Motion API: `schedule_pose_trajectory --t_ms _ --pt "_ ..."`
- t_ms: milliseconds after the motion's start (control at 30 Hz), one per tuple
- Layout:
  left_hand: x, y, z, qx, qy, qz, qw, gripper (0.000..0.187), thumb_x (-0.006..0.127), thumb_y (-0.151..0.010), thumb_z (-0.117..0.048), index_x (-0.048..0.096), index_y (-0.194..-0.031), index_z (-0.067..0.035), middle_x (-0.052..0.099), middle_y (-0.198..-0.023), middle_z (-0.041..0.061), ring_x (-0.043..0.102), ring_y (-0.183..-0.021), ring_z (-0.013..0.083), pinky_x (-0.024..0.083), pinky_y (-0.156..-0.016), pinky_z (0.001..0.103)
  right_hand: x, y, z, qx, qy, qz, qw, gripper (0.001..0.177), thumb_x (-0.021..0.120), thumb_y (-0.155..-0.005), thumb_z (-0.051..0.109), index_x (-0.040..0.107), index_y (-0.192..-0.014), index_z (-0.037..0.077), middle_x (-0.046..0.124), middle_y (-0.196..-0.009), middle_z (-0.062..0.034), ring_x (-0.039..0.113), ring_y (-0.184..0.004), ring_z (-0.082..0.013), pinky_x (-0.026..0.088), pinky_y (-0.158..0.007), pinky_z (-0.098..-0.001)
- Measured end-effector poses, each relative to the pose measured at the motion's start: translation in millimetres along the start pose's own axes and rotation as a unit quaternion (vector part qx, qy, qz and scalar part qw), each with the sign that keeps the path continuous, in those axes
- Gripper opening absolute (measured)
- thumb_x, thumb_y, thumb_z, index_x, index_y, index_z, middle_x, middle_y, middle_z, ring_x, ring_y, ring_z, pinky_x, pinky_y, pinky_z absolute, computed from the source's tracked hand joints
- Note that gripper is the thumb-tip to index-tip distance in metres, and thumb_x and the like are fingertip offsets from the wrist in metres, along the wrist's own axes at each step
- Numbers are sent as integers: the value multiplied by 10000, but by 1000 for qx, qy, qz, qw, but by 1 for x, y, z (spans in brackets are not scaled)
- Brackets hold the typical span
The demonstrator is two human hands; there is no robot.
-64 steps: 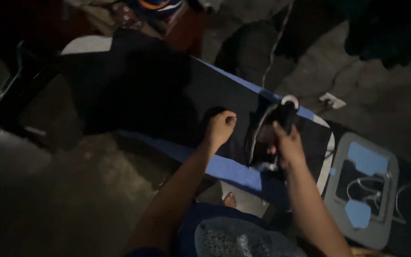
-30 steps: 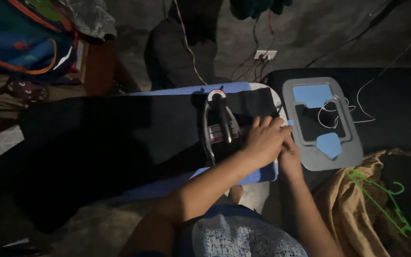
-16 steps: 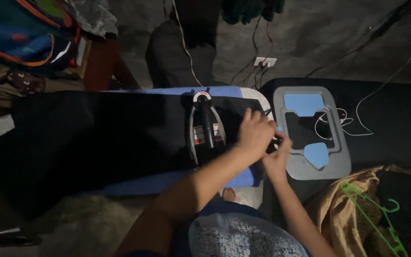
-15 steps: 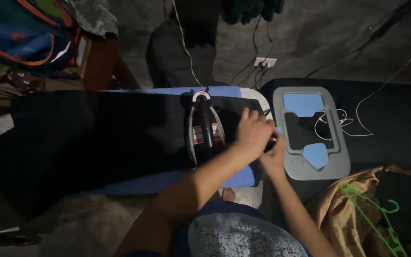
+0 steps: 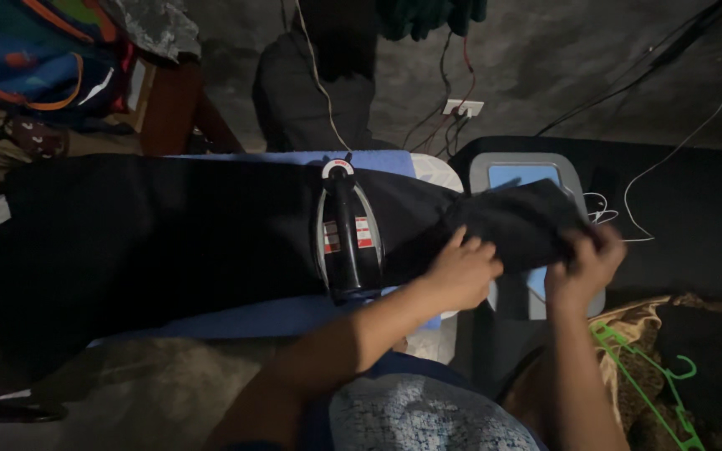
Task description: The person irons a dark-colored garment on a blue ironing board. They use a steam iron to smooth the fabric, frequently adjusting the garment's position with their left hand to ensure even coverage. The person works methodically across the surface of the clothing, moving the iron back and forth.
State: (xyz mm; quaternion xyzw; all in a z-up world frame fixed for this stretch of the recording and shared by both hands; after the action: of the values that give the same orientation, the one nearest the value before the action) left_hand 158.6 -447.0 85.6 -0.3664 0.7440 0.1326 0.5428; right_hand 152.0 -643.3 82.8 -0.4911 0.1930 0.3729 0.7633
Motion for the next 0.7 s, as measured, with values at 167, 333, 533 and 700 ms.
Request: schedule_pose_trajectory --t_ms 167,333,533,700 --pt "33 0 1 -10 14 77 997 427 742 -762 -267 708 -1172 -153 625 -1215 105 533 -1242 347 207 -1178 649 24 48 -52 69 194 129 970 441 856 -571 157 801 -1008 164 597 -1286 -149 461 -1202 -440 374 -984 -542" --pt "-49 -9 12 -19 60 -33 997 338 717 -827 -279 722 -1148 -172 650 -1167 70 575 -1197 313 232 -1177 668 38 22 39 -44 -3 85 995 376 689 -833 20 745 -1198 87 682 -1267 -109 586 -1259 -332 418 -1129 -485" --pt "-207 54 100 -117 132 -310 934 169 661 -898 -138 739 -1046 -107 737 -1093 94 686 -1027 324 490 -985 468 99 30 214 6 -236 289 928 302 745 -877 168 680 -1129 14 661 -1078 -161 645 -955 -299 524 -803 -363" --pt "-247 115 167 -180 98 -389 898 156 665 -952 -147 710 -1083 -75 717 -1087 133 699 -967 329 542 -858 421 171 38 292 171 -431 448 765 533 733 -942 291 527 -1355 26 726 -1097 -78 708 -1005 -173 555 -862 -271"
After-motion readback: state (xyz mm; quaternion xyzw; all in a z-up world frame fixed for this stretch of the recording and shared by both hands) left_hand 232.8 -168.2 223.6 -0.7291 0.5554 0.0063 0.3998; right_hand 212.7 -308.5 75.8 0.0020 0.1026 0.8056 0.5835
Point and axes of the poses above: each hand's wrist, its own y-axis away from the middle knuckle, its own x-axis out of the palm, z = x × y, the point moved 9 cm from there along -y, towards the middle knuckle
